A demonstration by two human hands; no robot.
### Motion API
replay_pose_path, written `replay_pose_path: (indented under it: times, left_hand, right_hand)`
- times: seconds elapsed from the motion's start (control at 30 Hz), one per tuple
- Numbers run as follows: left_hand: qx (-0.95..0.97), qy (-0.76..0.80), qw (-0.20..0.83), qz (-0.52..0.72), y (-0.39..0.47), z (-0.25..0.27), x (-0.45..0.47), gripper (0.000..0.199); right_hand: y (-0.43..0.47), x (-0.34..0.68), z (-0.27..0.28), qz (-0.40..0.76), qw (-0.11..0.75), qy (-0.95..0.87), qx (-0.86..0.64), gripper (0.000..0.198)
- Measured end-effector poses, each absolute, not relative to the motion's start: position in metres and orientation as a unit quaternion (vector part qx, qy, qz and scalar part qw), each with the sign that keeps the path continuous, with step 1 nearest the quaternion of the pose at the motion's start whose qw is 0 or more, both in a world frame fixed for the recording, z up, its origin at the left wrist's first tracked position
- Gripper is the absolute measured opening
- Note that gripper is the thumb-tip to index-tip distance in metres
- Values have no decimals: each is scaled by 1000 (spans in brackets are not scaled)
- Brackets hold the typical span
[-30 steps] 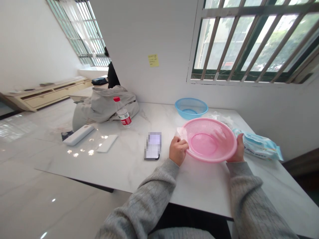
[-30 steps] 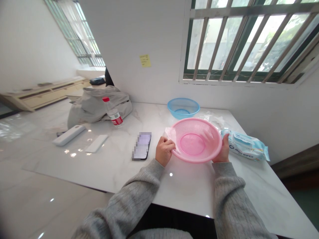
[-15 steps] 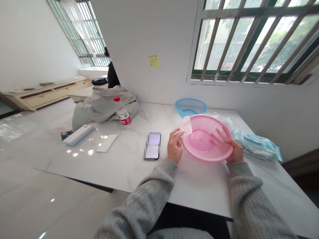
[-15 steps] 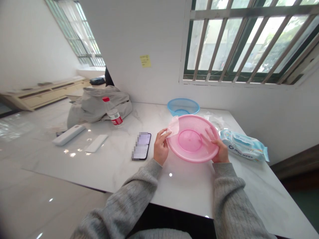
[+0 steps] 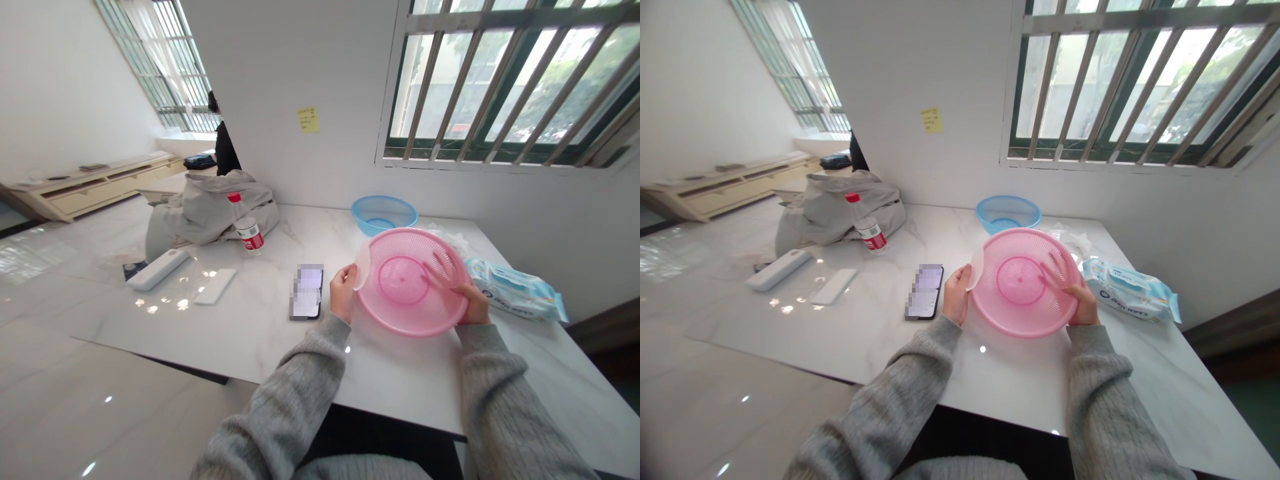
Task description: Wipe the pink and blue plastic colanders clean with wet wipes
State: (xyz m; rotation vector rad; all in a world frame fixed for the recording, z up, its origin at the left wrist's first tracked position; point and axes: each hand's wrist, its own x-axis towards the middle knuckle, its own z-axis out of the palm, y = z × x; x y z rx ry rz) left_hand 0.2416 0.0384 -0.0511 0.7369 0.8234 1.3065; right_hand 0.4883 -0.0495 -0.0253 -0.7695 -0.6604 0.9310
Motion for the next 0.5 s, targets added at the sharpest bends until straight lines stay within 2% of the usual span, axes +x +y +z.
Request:
replay_pose_path:
  times: [0.13,0.27,0.5]
  left_hand:
    - [409,377,605,570,37,-55,240,46]
    - [453,409,533,586,37,-57,239,38]
    - [551,422,340,635,31,-45,235,31]
  right_hand:
    - [-50,492,-28,427,750,-336,-377,60]
    - [-51,490,-27,416,749,-339,-390,57]
    - [-52,481,-20,395,755,-385,-354,69]
